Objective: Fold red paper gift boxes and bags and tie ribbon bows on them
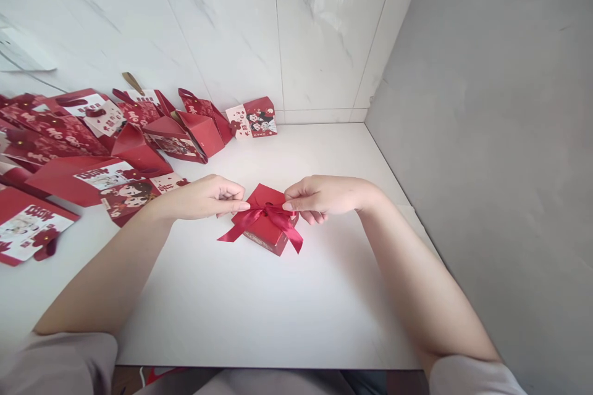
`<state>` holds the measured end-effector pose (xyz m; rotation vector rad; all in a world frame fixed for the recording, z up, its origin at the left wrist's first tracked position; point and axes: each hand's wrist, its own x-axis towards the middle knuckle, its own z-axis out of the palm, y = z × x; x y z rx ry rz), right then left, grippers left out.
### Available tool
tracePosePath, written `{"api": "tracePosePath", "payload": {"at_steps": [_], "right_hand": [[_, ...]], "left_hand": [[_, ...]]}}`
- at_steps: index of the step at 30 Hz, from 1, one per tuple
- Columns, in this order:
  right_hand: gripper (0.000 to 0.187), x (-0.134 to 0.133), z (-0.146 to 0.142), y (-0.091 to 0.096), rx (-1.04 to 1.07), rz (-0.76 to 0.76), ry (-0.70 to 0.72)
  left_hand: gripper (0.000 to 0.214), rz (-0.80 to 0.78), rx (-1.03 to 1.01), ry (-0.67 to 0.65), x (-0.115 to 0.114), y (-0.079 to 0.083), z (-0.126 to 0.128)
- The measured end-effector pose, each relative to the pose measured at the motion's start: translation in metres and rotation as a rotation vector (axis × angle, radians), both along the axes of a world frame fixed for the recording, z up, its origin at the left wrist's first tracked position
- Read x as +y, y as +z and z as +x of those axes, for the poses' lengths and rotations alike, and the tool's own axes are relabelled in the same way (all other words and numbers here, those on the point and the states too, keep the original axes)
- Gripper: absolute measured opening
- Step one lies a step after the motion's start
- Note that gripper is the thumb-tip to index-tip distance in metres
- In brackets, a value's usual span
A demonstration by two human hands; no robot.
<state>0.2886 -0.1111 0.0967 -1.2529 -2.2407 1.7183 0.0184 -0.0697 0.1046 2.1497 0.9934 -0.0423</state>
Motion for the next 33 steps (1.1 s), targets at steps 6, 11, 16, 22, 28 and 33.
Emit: {"api": "tracePosePath", "payload": {"at_steps": [6,11,16,22,28,33], "right_hand": [[0.04,0.0,-0.003,0.001,-0.04,-0.036,-0.014],[0.037,0.0,0.002,0.003,-0.072,0.015,-0.099],[0.035,0.002,0.005,0.002,-0.045,0.044,-0.129],[0.035,0.004,0.006,0.0,-0.012,0.036,-0.148],[0.042,0.008,0.012,-0.004,-0.004,0.031,-0.182],[0.045,0.013,0.019,-0.008,0.002,-0.013,-0.174]], "left_hand": [[0.041,0.027,0.029,0.02,0.004,-0.004,-0.002],[0.032,0.237,-0.166,0.203,0.004,-0.013,0.0],[0.049,0.181,-0.13,0.329,0.008,-0.023,-0.005],[0.05,-0.168,-0.05,0.277,0.016,-0.029,-0.005],[0.043,-0.356,-0.268,0.208,0.017,-0.033,0.002],[0.042,-0.364,-0.318,0.118,0.023,-0.038,-0.002]]}}
